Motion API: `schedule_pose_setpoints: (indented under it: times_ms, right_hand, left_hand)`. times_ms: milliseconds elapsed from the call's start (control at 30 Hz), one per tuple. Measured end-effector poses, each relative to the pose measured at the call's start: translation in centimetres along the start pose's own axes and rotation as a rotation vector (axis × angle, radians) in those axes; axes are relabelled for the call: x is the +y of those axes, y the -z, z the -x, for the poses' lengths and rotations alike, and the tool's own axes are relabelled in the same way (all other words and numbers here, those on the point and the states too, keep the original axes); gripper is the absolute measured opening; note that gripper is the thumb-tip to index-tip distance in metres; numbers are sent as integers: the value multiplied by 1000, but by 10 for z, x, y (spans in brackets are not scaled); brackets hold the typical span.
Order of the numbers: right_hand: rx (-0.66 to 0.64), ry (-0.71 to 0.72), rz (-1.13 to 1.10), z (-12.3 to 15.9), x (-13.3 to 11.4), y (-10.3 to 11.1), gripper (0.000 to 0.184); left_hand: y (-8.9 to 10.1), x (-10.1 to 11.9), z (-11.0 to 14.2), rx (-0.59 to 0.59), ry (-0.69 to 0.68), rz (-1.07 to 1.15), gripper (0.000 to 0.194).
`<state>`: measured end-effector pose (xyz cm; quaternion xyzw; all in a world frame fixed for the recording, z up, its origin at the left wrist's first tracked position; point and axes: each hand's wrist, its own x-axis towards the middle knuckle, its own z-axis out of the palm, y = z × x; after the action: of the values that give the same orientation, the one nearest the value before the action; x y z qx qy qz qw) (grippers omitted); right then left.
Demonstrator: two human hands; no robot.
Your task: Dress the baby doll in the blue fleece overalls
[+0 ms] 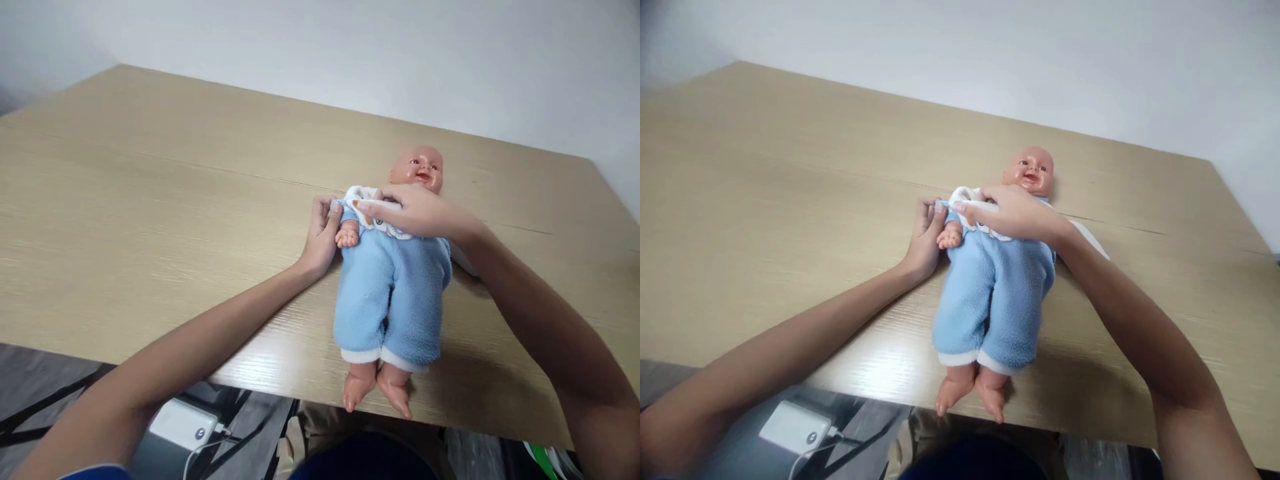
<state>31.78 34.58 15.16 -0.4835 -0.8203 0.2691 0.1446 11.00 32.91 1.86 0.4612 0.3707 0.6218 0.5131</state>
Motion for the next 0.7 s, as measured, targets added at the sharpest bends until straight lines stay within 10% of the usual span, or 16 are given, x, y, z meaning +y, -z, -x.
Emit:
schedule_pose_setpoints:
  times_ms: [167, 367, 700]
  right_hand:
    - [164, 36, -103, 9, 15, -20, 36]
    - [45, 48, -616, 6, 48, -15, 50]
    - [-13, 79, -867, 6, 61, -17, 58]
  left_hand:
    - [-5, 0, -9, 94, 301, 198, 40]
    - [-6, 8, -21, -50, 240, 80, 38]
    - [-8, 11, -54, -286, 316, 54, 64]
